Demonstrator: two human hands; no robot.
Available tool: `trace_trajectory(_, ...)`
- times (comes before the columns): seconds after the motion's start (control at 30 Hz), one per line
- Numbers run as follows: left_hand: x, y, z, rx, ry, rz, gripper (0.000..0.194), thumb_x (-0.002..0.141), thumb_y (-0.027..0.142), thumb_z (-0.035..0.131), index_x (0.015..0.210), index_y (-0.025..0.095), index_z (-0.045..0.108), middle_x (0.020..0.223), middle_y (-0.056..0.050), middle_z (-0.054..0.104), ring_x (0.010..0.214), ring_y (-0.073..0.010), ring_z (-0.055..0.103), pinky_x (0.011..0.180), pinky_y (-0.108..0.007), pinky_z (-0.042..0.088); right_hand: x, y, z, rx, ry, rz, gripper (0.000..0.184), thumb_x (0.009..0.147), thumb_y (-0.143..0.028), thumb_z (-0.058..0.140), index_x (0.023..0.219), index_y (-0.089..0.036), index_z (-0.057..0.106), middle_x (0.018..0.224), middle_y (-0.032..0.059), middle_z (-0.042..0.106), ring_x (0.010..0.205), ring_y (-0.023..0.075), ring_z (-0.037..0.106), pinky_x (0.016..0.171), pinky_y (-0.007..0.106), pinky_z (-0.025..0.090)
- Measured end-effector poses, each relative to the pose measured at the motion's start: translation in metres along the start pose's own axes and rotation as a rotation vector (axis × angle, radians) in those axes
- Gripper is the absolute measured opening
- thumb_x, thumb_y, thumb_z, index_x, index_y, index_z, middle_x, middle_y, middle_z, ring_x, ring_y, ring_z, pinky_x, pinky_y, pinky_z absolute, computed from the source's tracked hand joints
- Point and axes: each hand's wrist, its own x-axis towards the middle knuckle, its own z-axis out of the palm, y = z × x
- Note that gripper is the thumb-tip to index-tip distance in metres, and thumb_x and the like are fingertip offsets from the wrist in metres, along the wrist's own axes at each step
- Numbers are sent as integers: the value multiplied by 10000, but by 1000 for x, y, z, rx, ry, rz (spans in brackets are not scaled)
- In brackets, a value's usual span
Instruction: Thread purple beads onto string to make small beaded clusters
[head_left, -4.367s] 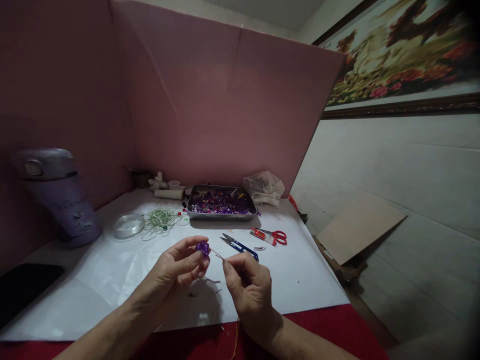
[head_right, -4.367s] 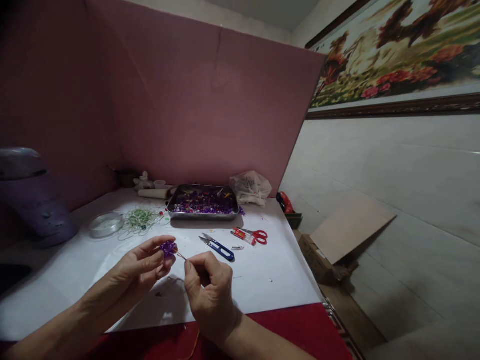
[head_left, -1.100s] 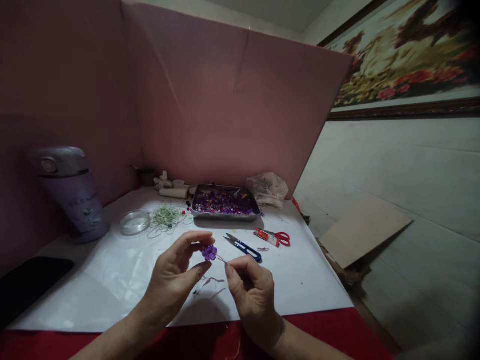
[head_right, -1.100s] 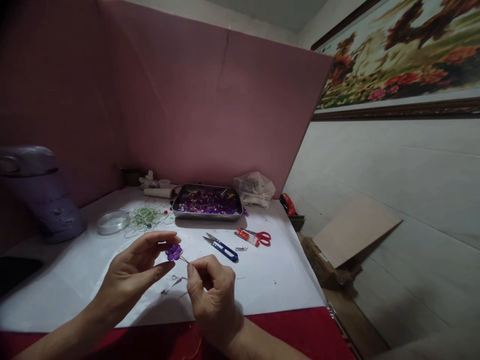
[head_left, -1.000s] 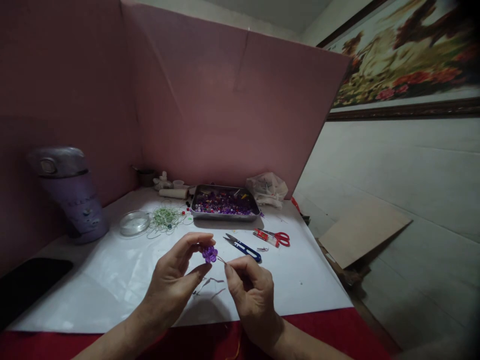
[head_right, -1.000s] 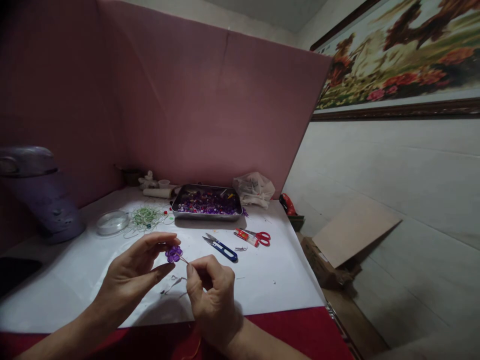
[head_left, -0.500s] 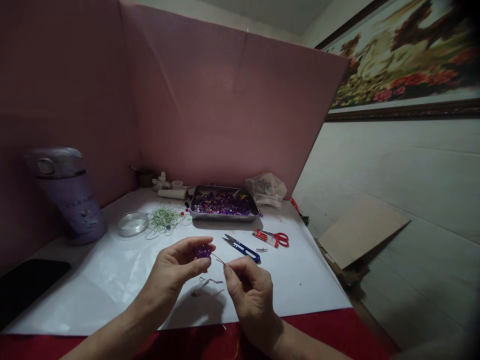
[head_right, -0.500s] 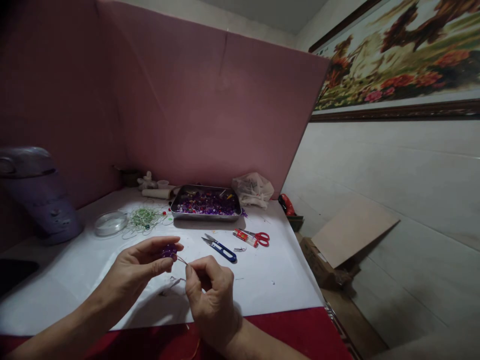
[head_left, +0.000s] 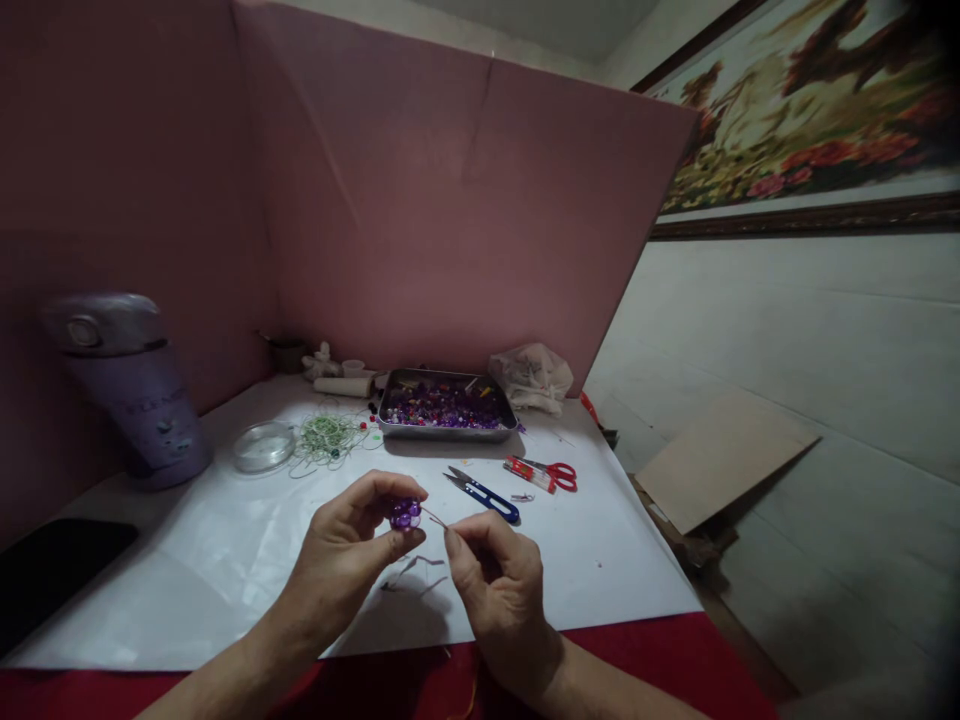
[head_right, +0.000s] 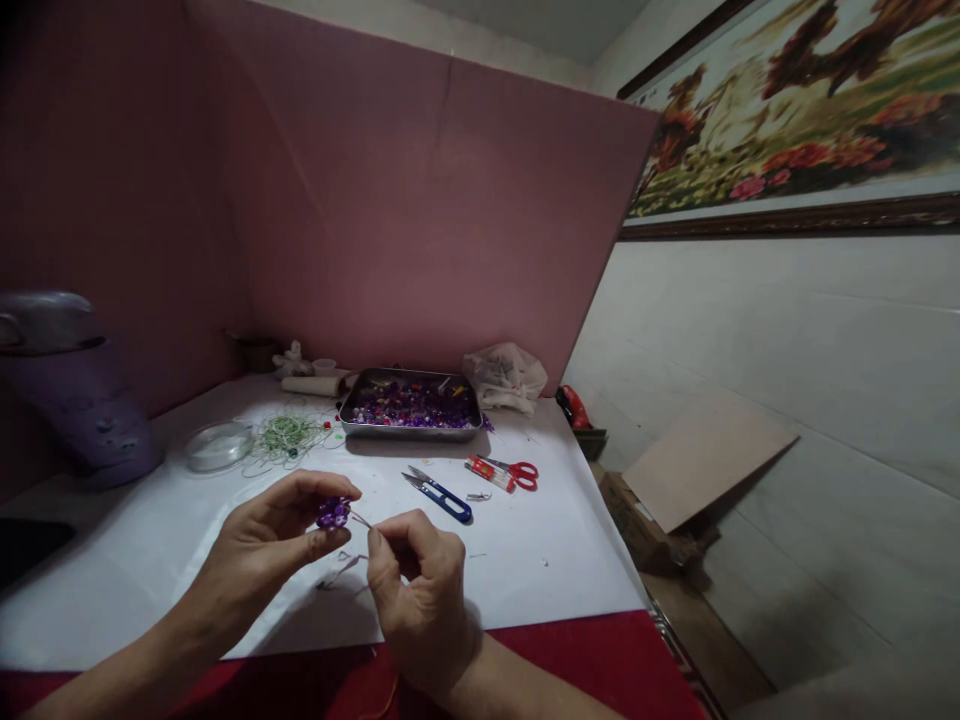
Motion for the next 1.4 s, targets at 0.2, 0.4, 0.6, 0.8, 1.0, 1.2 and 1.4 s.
trace_trajectory(0.2, -3, -1, 0, 54, -11, 93, 223, 667, 116, 723, 847, 222, 647, 859, -10, 640, 827, -172, 574, 730, -255, 471, 1, 1, 0, -9, 2, -15, 131, 844, -197, 512, 726, -161, 556, 531, -46, 431, 455, 83, 385, 437, 207, 329)
trace_trajectory(0.4, -3, -2, 0, 120, 1, 176, 221, 701, 106, 694, 858, 252, 639, 904, -12, 624, 892, -181, 560, 779, -267, 457, -1, -2, 0, 2, 8, -13, 141, 848, -203, 510, 719, -161, 548, 526, -47, 422, 451, 82, 370, 430, 207, 313)
trace_trajectory(0.6, -4, 0, 0, 178, 6, 277, 203, 715, 91, 674, 831, 256, 655, 911, -14, 560, 893, -183, 538, 764, -267, 454, 0, -1, 0, 16, -3, -6, 130, 850, -202, 515, 728, -165, 541, 539, -47, 426, 459, 83, 372, 434, 209, 313)
trace_trajectory(0.8, -5, -1, -1, 201, 30, 269, 283, 728, 106, 679, 941, 292, 654, 993, 1, 540, 934, -163, 528, 785, -229, 461, -2, 1, 0, 15, 1, -6, 126, 853, -200, 507, 738, -162, 544, 540, -45, 421, 463, 86, 374, 443, 215, 319)
trace_trajectory(1.0, -4, -9, -2, 91, 96, 223, 347, 729, 110, 678, 1001, 312, 601, 990, 23, 588, 946, -148, 549, 815, -223, 473, -2, -1, -1, 14, 7, -7, 132, 847, -203, 514, 730, -158, 552, 530, -45, 428, 455, 83, 380, 435, 206, 321)
trace_trajectory(1.2, -4, -5, -1, 104, 74, 254, 326, 738, 87, 662, 983, 293, 598, 989, 18, 600, 933, -139, 551, 817, -219, 469, -3, 0, -1, 19, -2, 0, 122, 848, -200, 516, 740, -159, 554, 544, -40, 440, 465, 84, 394, 446, 206, 331)
trace_trajectory(1.4, -4, 0, 0, 42, 76, 247, 293, 728, 72, 665, 925, 282, 615, 972, 10, 623, 942, -154, 567, 803, -227, 483, -3, 0, -1, 33, -6, -3, 122, 850, -197, 515, 737, -163, 545, 539, -48, 411, 464, 81, 365, 444, 209, 309)
